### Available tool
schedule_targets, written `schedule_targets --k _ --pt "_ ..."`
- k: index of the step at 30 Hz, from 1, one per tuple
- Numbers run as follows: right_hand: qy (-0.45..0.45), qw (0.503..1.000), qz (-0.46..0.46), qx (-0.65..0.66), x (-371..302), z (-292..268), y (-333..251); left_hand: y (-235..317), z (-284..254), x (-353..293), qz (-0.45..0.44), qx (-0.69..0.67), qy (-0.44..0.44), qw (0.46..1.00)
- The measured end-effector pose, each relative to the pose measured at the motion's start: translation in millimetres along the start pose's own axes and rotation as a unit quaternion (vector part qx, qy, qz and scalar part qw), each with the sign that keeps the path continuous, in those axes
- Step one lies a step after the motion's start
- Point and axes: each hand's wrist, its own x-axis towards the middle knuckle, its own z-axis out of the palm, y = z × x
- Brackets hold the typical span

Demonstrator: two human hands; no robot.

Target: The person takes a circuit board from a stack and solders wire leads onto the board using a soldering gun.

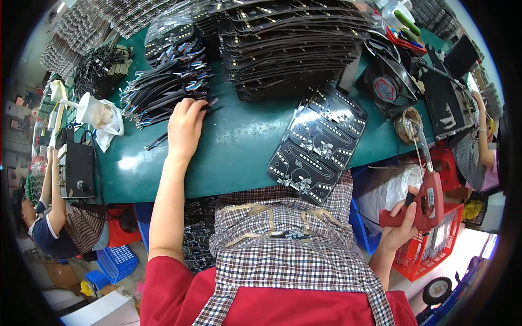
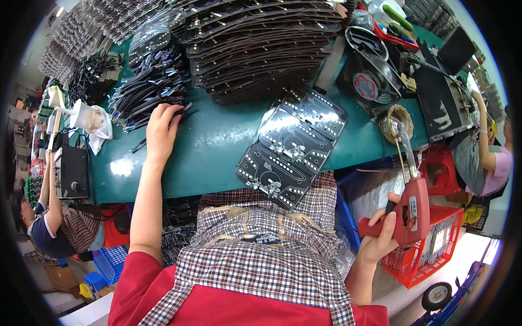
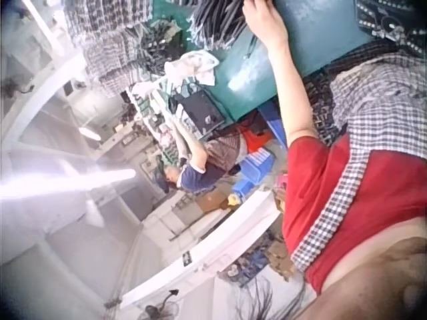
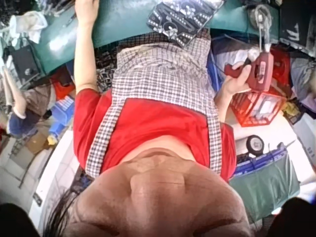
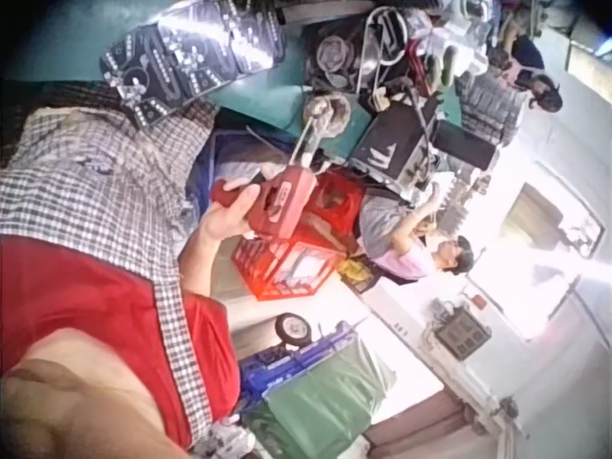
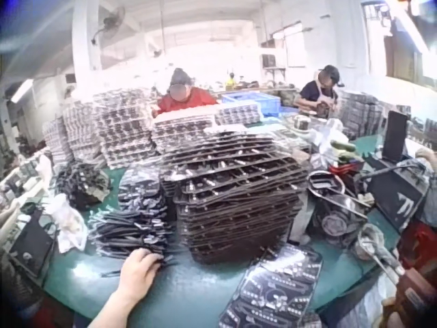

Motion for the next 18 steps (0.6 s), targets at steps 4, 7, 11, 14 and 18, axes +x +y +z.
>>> schedule_targets --k 4,7,11,14,18 --pt "-0.01 1.0 -0.009 0.019 -6.0 4.1 -6.9 9.5 -3.3 -3.2 -0.131 -0.201 -0.012 0.971" --pt "-0.028 0.999 -0.016 0.022 -12.5 1.1 -10.2 50.4 -31.4 -8.3 -0.178 -0.234 -0.006 0.956" --pt "-0.054 0.998 0.019 0.018 -25.7 1.6 -16.9 131.7 -45.7 -38.9 -0.064 -0.224 -0.127 0.964" --pt "-0.141 0.988 0.062 0.012 -36.4 -3.7 -22.7 156.9 -32.2 -73.7 0.028 -0.188 -0.145 0.971" --pt "-0.261 0.947 0.186 0.035 -47.3 -18.9 -24.3 173.0 -13.2 -92.9 0.041 -0.16 -0.124 0.978"
